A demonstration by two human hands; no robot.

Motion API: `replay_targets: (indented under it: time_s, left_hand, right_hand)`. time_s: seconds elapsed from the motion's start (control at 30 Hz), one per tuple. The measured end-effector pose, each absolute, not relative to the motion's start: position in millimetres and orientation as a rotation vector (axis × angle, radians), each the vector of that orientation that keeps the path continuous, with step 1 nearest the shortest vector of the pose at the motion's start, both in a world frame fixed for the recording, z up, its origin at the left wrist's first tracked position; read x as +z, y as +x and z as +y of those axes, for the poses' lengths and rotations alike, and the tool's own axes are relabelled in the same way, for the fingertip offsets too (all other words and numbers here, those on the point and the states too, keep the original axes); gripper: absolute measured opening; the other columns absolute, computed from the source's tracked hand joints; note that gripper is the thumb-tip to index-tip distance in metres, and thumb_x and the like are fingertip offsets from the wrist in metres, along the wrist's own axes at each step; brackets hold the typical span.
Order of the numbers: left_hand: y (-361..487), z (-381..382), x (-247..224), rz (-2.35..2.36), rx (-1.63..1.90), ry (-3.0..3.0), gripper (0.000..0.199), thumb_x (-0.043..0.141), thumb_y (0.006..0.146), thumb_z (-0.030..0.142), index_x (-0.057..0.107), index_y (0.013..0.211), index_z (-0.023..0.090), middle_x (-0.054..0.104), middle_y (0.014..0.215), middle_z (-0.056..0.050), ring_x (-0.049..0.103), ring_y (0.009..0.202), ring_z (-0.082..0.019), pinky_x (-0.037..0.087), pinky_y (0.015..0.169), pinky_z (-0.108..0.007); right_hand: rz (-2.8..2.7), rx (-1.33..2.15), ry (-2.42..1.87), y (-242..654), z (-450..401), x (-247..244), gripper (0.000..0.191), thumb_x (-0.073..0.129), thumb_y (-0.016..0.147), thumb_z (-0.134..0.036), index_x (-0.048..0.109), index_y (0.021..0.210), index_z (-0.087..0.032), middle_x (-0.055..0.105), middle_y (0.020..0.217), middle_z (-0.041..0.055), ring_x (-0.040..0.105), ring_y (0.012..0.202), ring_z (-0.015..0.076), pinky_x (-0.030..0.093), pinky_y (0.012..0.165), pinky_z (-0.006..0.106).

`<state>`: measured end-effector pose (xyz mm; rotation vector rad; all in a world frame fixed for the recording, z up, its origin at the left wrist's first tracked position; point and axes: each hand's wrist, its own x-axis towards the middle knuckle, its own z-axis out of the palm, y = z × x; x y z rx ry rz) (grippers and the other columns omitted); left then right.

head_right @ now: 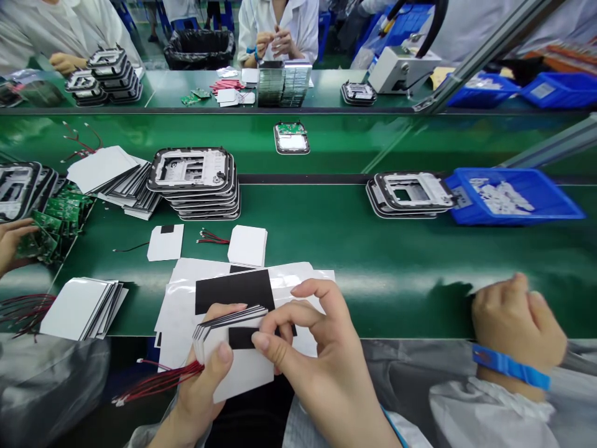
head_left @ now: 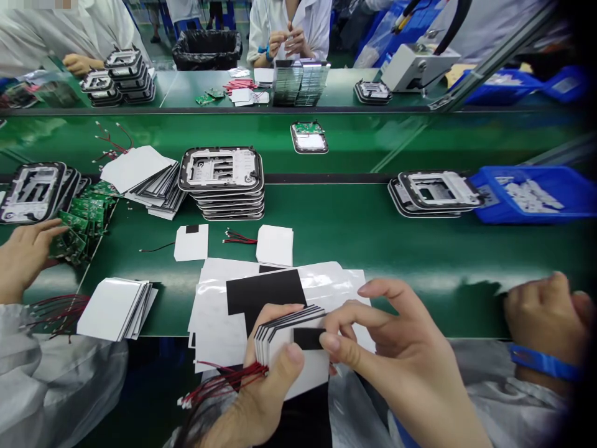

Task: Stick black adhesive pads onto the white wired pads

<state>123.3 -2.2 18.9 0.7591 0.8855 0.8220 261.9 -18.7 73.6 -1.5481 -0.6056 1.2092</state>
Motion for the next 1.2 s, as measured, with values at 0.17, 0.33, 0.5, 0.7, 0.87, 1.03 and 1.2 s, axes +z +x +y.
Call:
replay_targets:
  time_s: [0.17,0.33,0.5,0.7,0.87,1.03,1.2]
  left_hand:
    - [122,-2,20,0.882,0.803,0.775,0.039,0.063,0.082,0.046,0.058,0.113,0.022,0.069,0.105,-0.008,0.063,0.098,-0.027,0.046,0.091,-0.041]
    - [121,0,22,0.899,0.782,0.806,0.040,0.063,0.082,0.045,0.058,0.113,0.021,0.068,0.107,-0.008,0.063,0.098,-0.026,0.047,0.090,-0.039]
    - [122,0,23,0.919,0.778,0.820,0.039,0.064,0.081,0.048,0.058,0.112,0.023,0.068,0.104,-0.005,0.063,0.096,-0.024,0.046,0.087,-0.037]
    - [122,1,25,0.986,0.790,0.847,0.034,0.065,0.081,0.047,0.061,0.109,0.027,0.068,0.105,-0.001,0.060,0.100,-0.021,0.042,0.091,-0.033]
    - [122,1,26,1.014,0.798,0.856,0.030,0.065,0.083,0.043,0.061,0.107,0.026,0.069,0.105,0.000,0.062,0.099,-0.020,0.042,0.092,-0.032]
    - [121,2,25,1.010,0.749,0.821,0.035,0.064,0.081,0.046,0.061,0.109,0.024,0.069,0.103,-0.002,0.061,0.098,-0.022,0.044,0.088,-0.033]
    - [123,0,24,1.029,0.743,0.797,0.039,0.064,0.079,0.051,0.060,0.108,0.026,0.066,0.106,-0.003,0.060,0.101,-0.024,0.044,0.089,-0.035]
  right_hand:
    - [-0.642,1.179,-1.593,262,-19,73,0.049,0.079,0.069,-0.034,0.037,0.093,-0.030,0.063,0.063,-0.0046,0.050,0.057,0.0168,0.047,0.054,0.031]
    - [-0.613,1.166,-1.588,259,-18,74,0.047,0.078,0.071,-0.035,0.037,0.094,-0.031,0.062,0.062,-0.0062,0.048,0.056,0.0151,0.048,0.051,0.027]
    - [-0.612,1.155,-1.586,258,-17,74,0.045,0.077,0.071,-0.035,0.037,0.091,-0.030,0.061,0.060,-0.0063,0.049,0.055,0.0151,0.046,0.049,0.027]
    - [-0.663,1.091,-1.648,261,-18,68,0.045,0.080,0.068,-0.033,0.039,0.085,-0.028,0.059,0.067,-0.0025,0.052,0.059,0.0176,0.045,0.057,0.033]
    - [-0.751,1.092,-1.567,262,-19,63,0.044,0.076,0.075,-0.032,0.034,0.088,-0.029,0.064,0.066,-0.0049,0.053,0.060,0.0175,0.046,0.057,0.032]
    - [-0.809,1.060,-1.544,262,-21,59,0.043,0.074,0.078,-0.030,0.032,0.087,-0.030,0.067,0.067,-0.0058,0.056,0.061,0.0169,0.047,0.058,0.031]
    - [-0.798,1.033,-1.546,259,-21,59,0.042,0.073,0.079,-0.027,0.032,0.086,-0.029,0.067,0.068,-0.0068,0.055,0.061,0.0151,0.045,0.057,0.027]
